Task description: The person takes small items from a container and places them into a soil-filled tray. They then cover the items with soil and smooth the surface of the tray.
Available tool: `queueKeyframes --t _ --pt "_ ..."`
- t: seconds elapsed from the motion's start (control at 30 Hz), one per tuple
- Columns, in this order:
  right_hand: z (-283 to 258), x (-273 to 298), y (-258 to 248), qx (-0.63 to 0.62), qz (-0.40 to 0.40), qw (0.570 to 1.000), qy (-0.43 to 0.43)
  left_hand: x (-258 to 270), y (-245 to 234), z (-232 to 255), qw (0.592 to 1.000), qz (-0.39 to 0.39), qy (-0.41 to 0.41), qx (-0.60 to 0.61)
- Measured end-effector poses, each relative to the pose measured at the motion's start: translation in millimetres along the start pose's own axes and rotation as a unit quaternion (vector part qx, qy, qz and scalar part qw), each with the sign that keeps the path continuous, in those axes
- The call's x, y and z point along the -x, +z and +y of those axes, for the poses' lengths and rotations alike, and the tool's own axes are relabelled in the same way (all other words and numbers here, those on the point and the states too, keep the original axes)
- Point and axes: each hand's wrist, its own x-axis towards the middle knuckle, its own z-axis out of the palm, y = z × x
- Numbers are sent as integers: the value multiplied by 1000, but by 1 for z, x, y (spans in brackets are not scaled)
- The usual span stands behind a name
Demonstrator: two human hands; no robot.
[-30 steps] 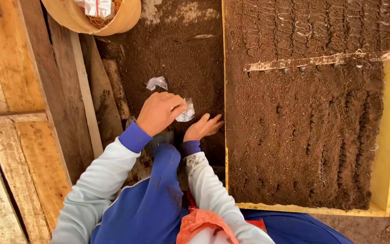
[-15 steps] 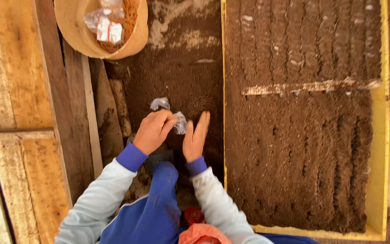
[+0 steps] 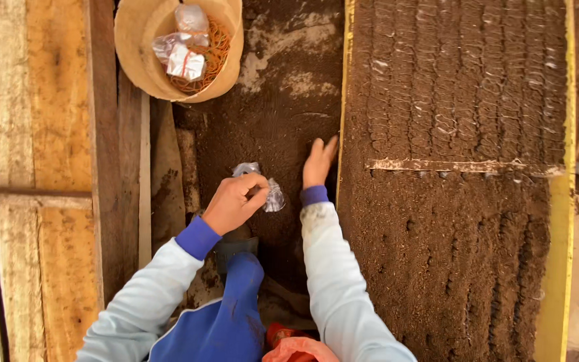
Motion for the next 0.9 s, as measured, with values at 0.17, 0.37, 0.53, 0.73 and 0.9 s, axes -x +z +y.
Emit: queueKeyframes --t 0.17,0.37,0.53,0.73,0.9 --pt "-58 38 -12 -31 -221 967 -123 -11 -3 8 999 10 36 40" --pt "-74 114 -62 -59 -219 954 -194 -4 14 -1 986 23 22 166" --pt "-101 135 -76 -96 -229 942 -227 -1 -4 23 980 -45 48 186" --pt "-107 29 -10 41 -185 960 -208 4 -38 25 996 -73 49 32" --pt "-105 -94 86 261 -301 892 -211 -5 -24 -10 995 -93 16 -31"
